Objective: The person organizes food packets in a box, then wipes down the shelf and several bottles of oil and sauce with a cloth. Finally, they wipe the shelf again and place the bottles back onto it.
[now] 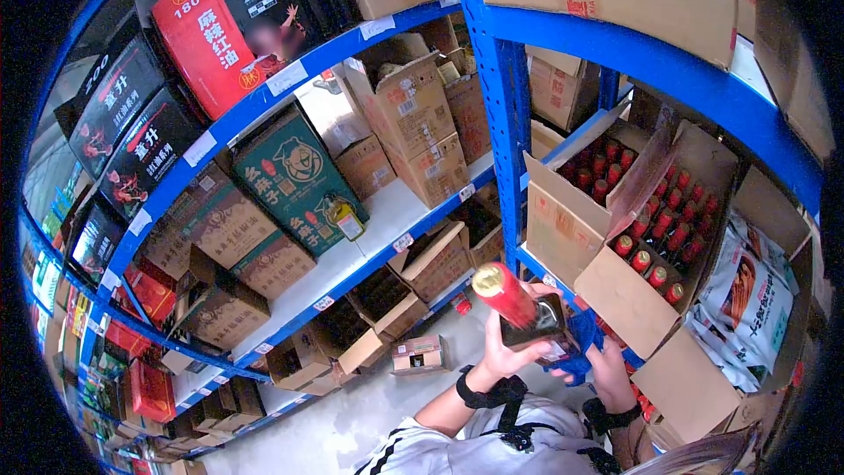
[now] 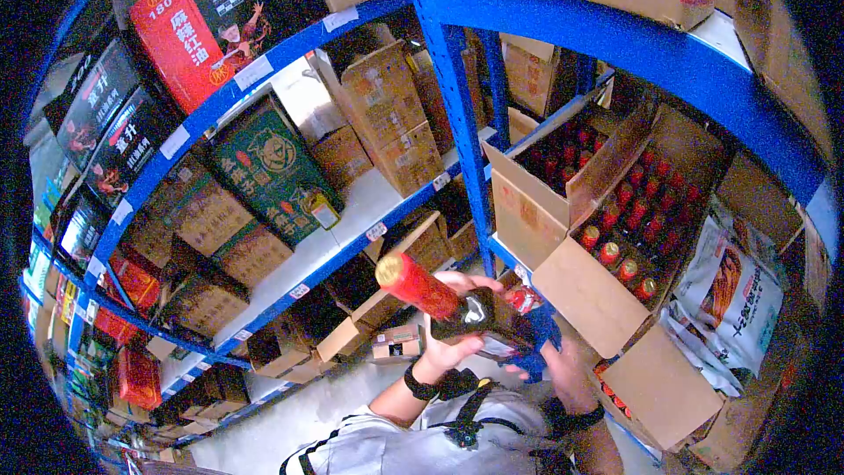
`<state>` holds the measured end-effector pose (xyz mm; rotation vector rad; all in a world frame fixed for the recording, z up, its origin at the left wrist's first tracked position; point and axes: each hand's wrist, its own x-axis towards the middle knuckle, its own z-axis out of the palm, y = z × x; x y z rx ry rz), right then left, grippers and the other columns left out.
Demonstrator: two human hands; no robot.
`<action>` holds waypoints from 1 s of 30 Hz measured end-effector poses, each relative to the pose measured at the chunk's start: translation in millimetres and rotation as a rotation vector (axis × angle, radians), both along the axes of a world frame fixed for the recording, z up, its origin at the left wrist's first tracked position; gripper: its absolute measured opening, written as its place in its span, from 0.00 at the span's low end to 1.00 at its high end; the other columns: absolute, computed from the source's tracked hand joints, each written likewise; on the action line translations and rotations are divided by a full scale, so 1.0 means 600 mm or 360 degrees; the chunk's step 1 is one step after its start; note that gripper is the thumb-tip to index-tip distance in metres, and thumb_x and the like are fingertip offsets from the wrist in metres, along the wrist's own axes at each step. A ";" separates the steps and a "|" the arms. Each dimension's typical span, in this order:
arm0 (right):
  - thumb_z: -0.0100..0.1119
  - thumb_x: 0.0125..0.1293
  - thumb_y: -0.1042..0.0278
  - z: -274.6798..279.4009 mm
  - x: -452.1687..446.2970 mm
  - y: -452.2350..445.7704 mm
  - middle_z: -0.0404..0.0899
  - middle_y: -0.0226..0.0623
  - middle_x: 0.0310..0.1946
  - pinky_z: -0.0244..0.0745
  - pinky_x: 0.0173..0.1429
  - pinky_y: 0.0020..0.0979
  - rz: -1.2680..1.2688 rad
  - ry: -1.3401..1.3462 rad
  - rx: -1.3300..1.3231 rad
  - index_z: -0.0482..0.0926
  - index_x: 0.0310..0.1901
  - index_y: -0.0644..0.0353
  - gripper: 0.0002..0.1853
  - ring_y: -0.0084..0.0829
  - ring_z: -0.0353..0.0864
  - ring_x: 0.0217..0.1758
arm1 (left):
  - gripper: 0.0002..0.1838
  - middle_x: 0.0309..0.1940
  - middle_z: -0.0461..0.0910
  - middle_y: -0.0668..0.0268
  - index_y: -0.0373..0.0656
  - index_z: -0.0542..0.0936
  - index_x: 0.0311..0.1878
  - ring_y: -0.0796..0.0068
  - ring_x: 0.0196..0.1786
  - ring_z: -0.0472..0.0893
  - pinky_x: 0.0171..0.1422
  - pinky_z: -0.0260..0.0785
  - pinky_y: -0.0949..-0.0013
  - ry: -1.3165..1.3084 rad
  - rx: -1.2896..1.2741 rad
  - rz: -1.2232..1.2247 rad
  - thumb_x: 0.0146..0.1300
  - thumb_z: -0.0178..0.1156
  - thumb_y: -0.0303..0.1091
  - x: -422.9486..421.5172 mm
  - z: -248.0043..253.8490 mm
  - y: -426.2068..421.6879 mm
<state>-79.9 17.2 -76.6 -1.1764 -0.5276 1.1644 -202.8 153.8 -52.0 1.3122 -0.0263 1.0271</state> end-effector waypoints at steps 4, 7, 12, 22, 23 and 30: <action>0.46 0.65 0.72 -0.014 0.016 -0.009 0.79 0.45 0.31 0.75 0.23 0.24 0.0017 -0.0324 0.0026 0.69 0.49 0.69 0.13 0.32 0.81 0.22 | 0.40 0.48 0.72 0.45 0.41 0.56 0.57 0.51 0.49 0.76 0.55 0.70 0.54 -0.0011 -0.0270 0.0099 0.47 0.69 0.44 -0.013 0.001 0.011; 0.48 0.64 0.71 -0.023 0.026 -0.027 0.79 0.44 0.33 0.74 0.26 0.21 -0.0077 -0.0588 0.0009 0.70 0.48 0.69 0.13 0.28 0.82 0.27 | 0.40 0.47 0.73 0.49 0.39 0.57 0.58 0.52 0.50 0.76 0.54 0.70 0.55 0.0057 -0.0211 0.0394 0.47 0.69 0.44 -0.020 -0.007 0.021; 0.60 0.55 0.72 0.037 -0.011 -0.005 0.79 0.37 0.37 0.72 0.47 0.31 -0.0249 -0.1167 0.0065 0.73 0.49 0.62 0.18 0.25 0.78 0.41 | 0.40 0.47 0.74 0.44 0.32 0.62 0.57 0.53 0.47 0.78 0.52 0.72 0.53 0.0097 -0.0420 0.0226 0.48 0.69 0.47 -0.025 -0.016 0.022; 0.68 0.50 0.67 -0.024 -0.036 0.012 0.71 0.41 0.53 0.64 0.61 0.34 0.0144 -0.0829 0.0435 0.62 0.60 0.64 0.35 0.31 0.71 0.56 | 0.35 0.49 0.73 0.51 0.35 0.61 0.59 0.59 0.48 0.77 0.53 0.70 0.58 0.0086 -0.0721 -0.0166 0.56 0.61 0.48 -0.029 -0.038 0.010; 0.68 0.49 0.67 -0.035 -0.038 0.011 0.73 0.39 0.50 0.66 0.59 0.33 0.0130 -0.0871 0.0364 0.64 0.57 0.64 0.34 0.29 0.73 0.53 | 0.32 0.49 0.73 0.55 0.36 0.60 0.60 0.65 0.51 0.75 0.57 0.67 0.63 0.0116 -0.0744 -0.0053 0.59 0.61 0.42 -0.031 -0.045 0.011; 0.67 0.47 0.69 -0.044 -0.035 0.007 0.77 0.31 0.38 0.71 0.51 0.27 0.0064 -0.0794 0.0204 0.70 0.51 0.64 0.27 0.21 0.75 0.42 | 0.26 0.52 0.69 0.62 0.40 0.57 0.62 0.74 0.55 0.70 0.60 0.62 0.69 0.0625 -0.0169 0.0167 0.62 0.54 0.28 -0.034 -0.021 0.038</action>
